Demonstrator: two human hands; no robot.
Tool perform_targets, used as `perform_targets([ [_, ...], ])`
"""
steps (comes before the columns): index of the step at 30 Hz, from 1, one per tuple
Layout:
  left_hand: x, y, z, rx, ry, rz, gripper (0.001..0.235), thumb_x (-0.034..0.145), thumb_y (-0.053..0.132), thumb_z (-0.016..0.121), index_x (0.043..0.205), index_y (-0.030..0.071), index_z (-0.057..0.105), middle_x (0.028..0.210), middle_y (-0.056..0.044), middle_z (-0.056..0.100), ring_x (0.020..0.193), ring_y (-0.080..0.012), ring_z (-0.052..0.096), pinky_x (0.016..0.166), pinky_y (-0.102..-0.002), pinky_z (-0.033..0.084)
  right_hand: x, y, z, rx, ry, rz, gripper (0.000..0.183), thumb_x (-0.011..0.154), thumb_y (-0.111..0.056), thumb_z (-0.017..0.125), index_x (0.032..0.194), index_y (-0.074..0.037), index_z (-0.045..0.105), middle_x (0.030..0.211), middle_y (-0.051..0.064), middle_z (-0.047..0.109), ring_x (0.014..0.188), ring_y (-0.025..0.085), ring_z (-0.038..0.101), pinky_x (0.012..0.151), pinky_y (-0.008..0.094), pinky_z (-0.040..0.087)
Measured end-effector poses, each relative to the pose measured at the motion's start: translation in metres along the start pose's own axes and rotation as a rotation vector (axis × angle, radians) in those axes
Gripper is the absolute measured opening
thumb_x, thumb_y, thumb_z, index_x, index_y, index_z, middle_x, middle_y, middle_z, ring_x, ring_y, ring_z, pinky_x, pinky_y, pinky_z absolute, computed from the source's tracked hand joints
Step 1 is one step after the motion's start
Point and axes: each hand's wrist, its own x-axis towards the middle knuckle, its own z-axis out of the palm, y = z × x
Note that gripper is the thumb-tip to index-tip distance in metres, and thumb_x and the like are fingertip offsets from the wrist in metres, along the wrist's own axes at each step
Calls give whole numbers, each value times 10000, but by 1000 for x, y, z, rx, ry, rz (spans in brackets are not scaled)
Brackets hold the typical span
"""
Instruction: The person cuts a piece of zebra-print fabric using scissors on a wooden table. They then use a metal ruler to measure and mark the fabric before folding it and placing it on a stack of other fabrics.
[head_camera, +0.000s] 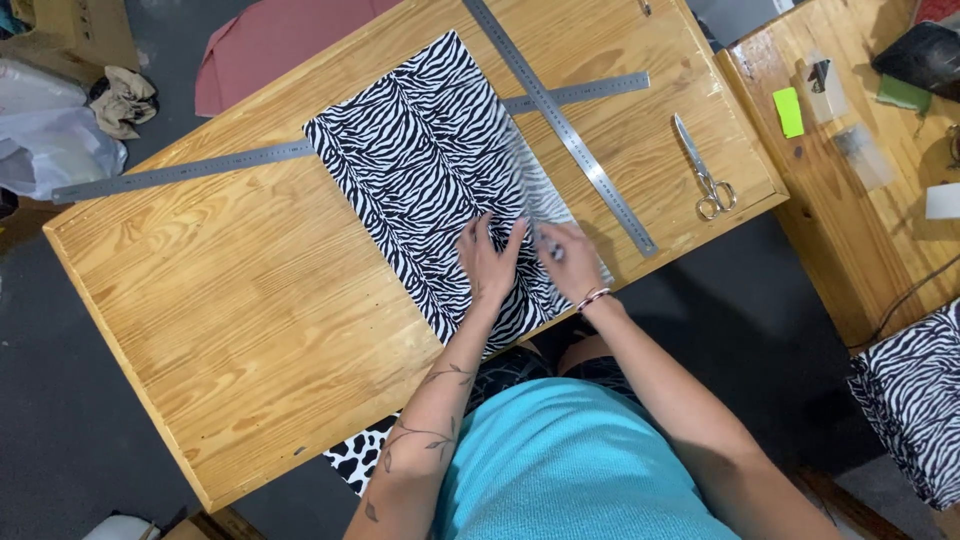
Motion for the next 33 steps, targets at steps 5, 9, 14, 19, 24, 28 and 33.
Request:
perform_targets([
  [5, 49, -33, 32, -458, 207, -6, 433, 835, 246, 769, 1221, 62, 707, 1075, -203, 712, 1080, -369, 676, 888, -479, 497, -2, -66, -16, 432, -325, -84, 264, 898, -242, 747, 1132, -120, 749, 1059, 88, 716, 972, 230, 637, 871, 413, 504],
  [9, 27, -37, -75, -564, 108, 31, 288, 891, 177, 743, 1145, 41, 730, 1052, -217, 720, 1068, -337, 668, 945, -473, 484, 30, 4, -14, 465, -134, -24, 289, 916, -152, 753, 1199, -97, 722, 1052, 124, 720, 1006, 252, 674, 866, 378, 557],
  [14, 30, -190, -185, -393, 206, -90, 373, 903, 162, 747, 1265, 92, 690, 1121, -153, 700, 1083, -286, 673, 935, -442, 510, 62, 70, -51, -411, 168, 192, 581, 770, -389, 875, 1249, -178, 623, 1235, 106, 536, 1177, 373, 553, 1033, 482, 452],
  [19, -5, -265, -264, -113, 297, -214, 406, 912, 172, 726, 1301, 74, 668, 1150, -187, 681, 1113, -339, 635, 941, -494, 489, 76, 90, -59, -389, 44, 311, 572, 749, -332, 904, 1208, -205, 588, 1120, 86, 560, 1090, 356, 621, 984, 454, 498],
  [24, -17, -334, -296, 421, 337, -511, 361, 910, 311, 640, 1227, 148, 701, 1073, -163, 722, 1057, -408, 669, 865, -553, 530, 90, 111, -55, -330, -22, 401, 456, 768, -321, 898, 1138, -271, 636, 898, -22, 650, 999, 243, 676, 934, 400, 520],
  [28, -34, -249, -277, 469, 620, -594, 517, 905, 224, 722, 1375, 99, 550, 1237, -236, 585, 1170, -464, 528, 981, -597, 398, 100, 82, -66, -338, -2, 355, 140, 951, -309, 720, 1085, -268, 721, 970, 4, 732, 1068, 278, 661, 940, 453, 511],
  [33, -14, -178, -170, 666, 723, -191, 716, 836, 228, 895, 1398, -58, 556, 1502, -413, 300, 1369, -593, 294, 1087, -727, 213, 161, 96, -66, -472, 56, 161, 141, 1064, -318, 564, 1139, -281, 678, 1054, 19, 678, 1120, 270, 612, 997, 485, 425],
])
